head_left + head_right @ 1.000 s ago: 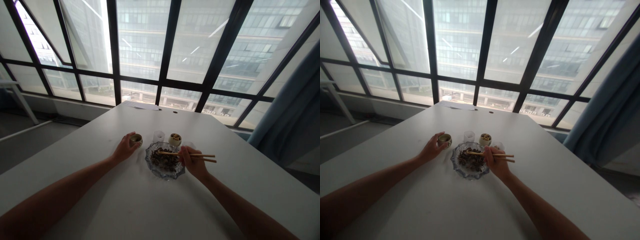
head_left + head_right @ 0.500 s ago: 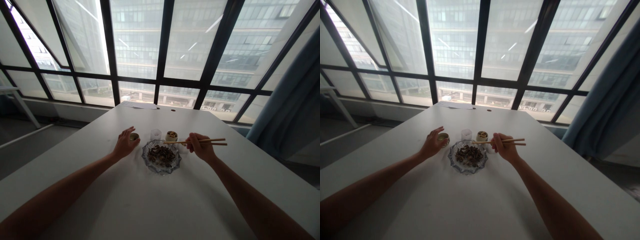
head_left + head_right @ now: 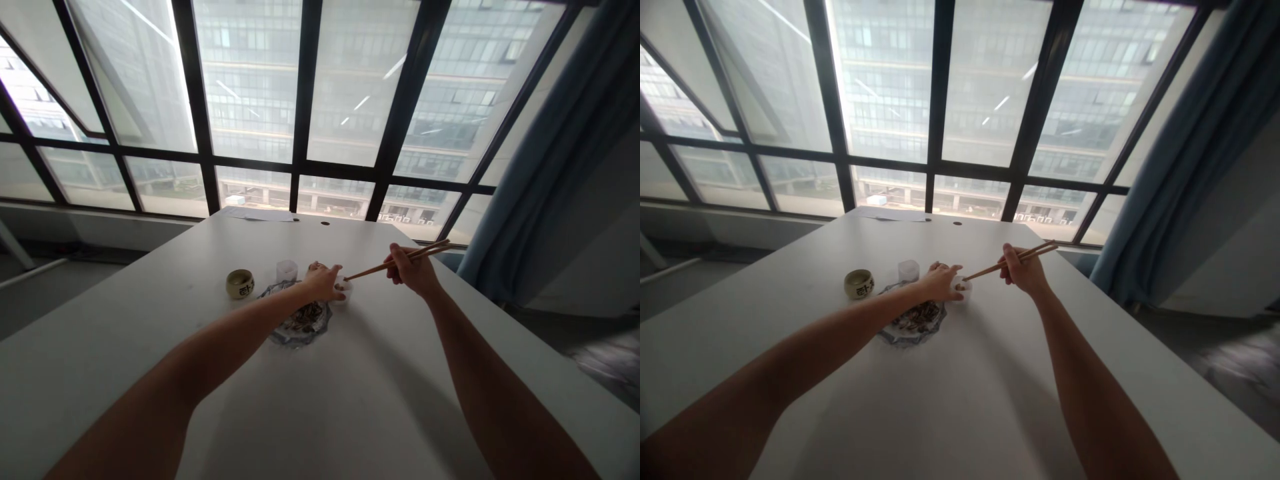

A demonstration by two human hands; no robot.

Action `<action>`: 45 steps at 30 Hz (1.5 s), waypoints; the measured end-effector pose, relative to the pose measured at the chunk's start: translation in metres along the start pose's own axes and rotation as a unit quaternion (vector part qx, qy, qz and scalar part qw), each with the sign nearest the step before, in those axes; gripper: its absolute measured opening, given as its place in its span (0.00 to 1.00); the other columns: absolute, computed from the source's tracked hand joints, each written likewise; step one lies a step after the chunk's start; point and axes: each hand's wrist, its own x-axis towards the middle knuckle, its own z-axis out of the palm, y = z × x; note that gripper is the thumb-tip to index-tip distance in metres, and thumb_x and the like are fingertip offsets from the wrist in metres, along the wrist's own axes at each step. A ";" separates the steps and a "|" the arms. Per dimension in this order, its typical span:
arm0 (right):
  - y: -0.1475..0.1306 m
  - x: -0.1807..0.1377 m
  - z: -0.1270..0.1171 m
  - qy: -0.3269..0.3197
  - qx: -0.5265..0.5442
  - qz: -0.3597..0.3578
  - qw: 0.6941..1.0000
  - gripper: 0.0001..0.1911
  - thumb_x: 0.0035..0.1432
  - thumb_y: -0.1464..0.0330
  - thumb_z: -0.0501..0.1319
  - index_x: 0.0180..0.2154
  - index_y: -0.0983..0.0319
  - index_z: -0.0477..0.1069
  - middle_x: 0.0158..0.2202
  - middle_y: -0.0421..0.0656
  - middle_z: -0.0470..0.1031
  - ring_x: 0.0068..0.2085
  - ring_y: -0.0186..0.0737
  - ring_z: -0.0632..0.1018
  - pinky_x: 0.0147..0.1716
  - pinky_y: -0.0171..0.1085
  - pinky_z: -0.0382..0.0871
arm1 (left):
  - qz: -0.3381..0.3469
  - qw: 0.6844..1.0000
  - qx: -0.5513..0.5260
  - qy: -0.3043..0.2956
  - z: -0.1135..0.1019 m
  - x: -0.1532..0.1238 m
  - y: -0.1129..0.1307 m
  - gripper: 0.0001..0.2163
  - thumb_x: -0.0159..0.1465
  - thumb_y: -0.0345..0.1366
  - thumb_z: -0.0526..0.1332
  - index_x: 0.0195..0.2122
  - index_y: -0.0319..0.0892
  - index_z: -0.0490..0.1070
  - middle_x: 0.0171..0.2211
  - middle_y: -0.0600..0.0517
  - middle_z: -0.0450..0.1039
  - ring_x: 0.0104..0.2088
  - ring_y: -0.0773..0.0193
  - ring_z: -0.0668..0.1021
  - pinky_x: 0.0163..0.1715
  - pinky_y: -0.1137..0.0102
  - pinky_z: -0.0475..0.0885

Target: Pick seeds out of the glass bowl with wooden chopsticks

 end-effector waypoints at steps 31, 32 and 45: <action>-0.059 -0.030 0.027 -0.088 0.055 -0.024 0.994 0.35 0.51 0.37 0.61 0.19 0.63 0.72 0.10 0.41 0.67 0.10 0.29 0.64 0.08 0.29 0.54 | 0.029 0.991 -0.045 0.126 -0.038 -0.061 -0.066 0.21 0.64 0.45 0.60 0.57 0.46 0.67 0.61 0.45 0.70 0.64 0.52 0.68 0.68 0.48 0.41; -0.061 -0.033 0.031 -0.136 0.044 -0.011 0.990 0.35 0.51 0.37 0.61 0.19 0.63 0.72 0.10 0.41 0.67 0.10 0.29 0.64 0.08 0.29 0.54 | 0.017 0.987 -0.045 0.151 -0.041 -0.076 -0.079 0.19 0.65 0.44 0.59 0.56 0.46 0.68 0.60 0.45 0.71 0.62 0.53 0.69 0.68 0.48 0.42; -0.029 -0.055 0.090 -0.199 0.013 -0.018 0.980 0.30 0.57 0.42 0.61 0.23 0.62 0.73 0.17 0.42 0.74 0.17 0.33 0.73 0.15 0.30 0.66 | -0.171 0.937 -0.140 0.270 -0.012 -0.152 -0.177 0.28 0.65 0.55 0.52 0.56 0.39 0.67 0.58 0.38 0.70 0.60 0.47 0.71 0.61 0.51 0.64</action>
